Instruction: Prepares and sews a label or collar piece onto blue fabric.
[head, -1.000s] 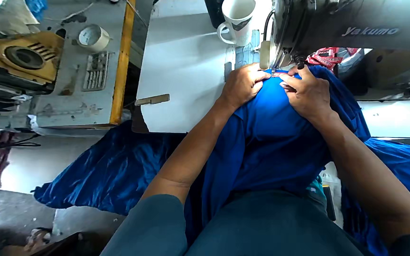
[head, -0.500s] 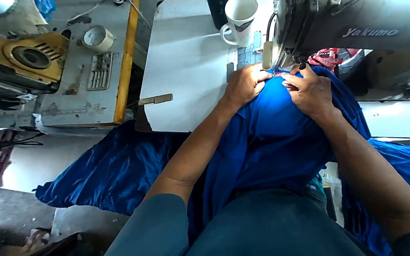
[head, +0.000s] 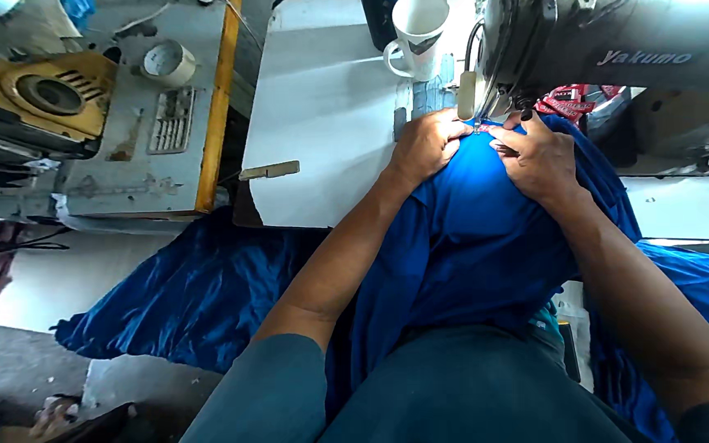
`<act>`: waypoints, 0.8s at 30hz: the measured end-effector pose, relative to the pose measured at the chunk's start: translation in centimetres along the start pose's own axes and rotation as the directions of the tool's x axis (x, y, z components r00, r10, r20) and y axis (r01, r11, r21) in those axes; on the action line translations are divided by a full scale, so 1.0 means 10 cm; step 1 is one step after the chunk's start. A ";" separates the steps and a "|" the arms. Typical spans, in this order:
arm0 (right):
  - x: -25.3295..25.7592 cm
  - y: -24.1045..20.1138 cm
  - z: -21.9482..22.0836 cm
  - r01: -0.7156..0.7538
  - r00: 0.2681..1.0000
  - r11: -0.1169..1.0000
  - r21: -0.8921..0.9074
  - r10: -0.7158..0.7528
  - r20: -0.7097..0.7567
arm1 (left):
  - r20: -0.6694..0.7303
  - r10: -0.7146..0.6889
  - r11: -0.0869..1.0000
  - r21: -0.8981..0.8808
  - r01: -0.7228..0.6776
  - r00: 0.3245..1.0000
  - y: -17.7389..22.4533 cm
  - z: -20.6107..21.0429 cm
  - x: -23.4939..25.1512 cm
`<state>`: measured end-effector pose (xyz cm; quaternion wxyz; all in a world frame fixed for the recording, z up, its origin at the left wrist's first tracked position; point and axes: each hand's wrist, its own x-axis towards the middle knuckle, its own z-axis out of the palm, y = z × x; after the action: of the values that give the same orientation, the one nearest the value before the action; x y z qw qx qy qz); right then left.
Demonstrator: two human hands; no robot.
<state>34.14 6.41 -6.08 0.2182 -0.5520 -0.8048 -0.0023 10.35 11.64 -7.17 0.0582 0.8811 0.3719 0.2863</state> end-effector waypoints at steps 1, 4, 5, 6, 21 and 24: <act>0.00 0.00 0.00 0.002 1.000 1.000 -0.003 -0.002 -0.006 | -0.001 0.000 1.000 0.004 0.000 1.000 0.00 0.00 0.00; 0.01 -0.01 0.00 0.004 1.000 1.000 -0.011 -0.004 -0.011 | -0.004 -0.003 1.000 0.007 0.003 1.000 -0.01 0.01 0.01; 0.01 0.00 0.00 0.001 1.000 1.000 -0.010 -0.001 -0.009 | -0.007 -0.007 1.000 0.005 0.007 1.000 -0.01 0.01 0.01; 0.01 -0.01 0.00 -0.002 1.000 1.000 -0.006 0.002 -0.008 | -0.006 -0.012 1.000 0.006 0.012 1.000 -0.01 0.01 0.00; -1.20 0.74 -0.75 -0.522 0.726 0.853 0.026 0.460 -0.510 | -0.001 -0.010 0.999 -0.053 0.010 1.000 -0.04 0.02 -0.01; -1.37 1.04 -0.82 -0.594 0.744 0.805 0.011 0.554 -0.373 | -0.005 -0.016 0.998 -0.069 0.016 1.000 -0.04 0.02 0.01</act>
<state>50.32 -3.65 -5.94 0.3207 -0.7738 -0.5405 -0.0790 10.28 11.98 -7.42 0.0897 0.8747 0.3691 0.3011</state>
